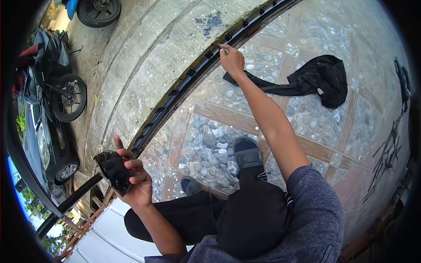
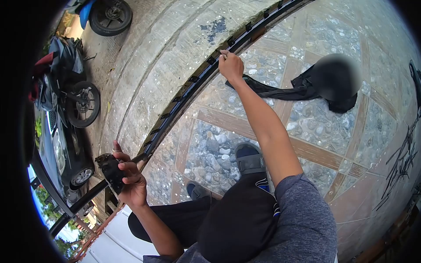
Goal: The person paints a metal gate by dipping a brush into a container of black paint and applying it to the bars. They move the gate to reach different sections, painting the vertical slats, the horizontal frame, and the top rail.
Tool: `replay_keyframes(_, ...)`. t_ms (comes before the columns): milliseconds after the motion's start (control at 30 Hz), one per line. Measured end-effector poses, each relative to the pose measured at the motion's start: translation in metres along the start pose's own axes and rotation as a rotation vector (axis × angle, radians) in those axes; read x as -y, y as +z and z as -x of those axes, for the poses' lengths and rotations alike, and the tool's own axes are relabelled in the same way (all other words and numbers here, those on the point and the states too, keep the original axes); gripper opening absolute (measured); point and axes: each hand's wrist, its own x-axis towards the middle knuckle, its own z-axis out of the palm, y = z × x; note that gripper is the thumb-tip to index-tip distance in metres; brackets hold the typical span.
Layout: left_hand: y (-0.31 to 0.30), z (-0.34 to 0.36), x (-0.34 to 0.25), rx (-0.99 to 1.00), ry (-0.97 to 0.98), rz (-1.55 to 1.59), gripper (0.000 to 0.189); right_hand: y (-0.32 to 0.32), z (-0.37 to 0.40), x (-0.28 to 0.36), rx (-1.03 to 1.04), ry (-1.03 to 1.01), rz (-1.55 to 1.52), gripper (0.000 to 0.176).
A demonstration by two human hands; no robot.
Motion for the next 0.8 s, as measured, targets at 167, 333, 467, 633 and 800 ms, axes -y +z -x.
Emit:
replay_keyframes(167, -0.004, -0.009, 0.009, 0.007, -0.028, 0.010, 0.079, 0.019, 0.025, -0.008, 0.160, -0.141, 0.037, 0.029)
replay_keyframes(333, -0.003, -0.015, 0.012, 0.005, -0.039, 0.003, 0.079, -0.001, -0.034, -0.049, 0.182, 0.036, -0.166, 0.027)
replay_keyframes(467, -0.003, -0.012, 0.013, 0.014, -0.026, 0.004, 0.078, -0.034, -0.059, -0.048, -0.083, -0.019, 0.069, 0.026)
replay_keyframes(633, 0.001, -0.007, 0.020, -0.002, -0.022, 0.020, 0.062, -0.021, -0.026, -0.034, -0.045, -0.129, 0.182, 0.030)
replay_keyframes(800, 0.003, 0.000, 0.014, 0.015, -0.037, 0.042, 0.070, -0.013, 0.040, 0.006, 0.263, -0.163, -0.042, 0.026)
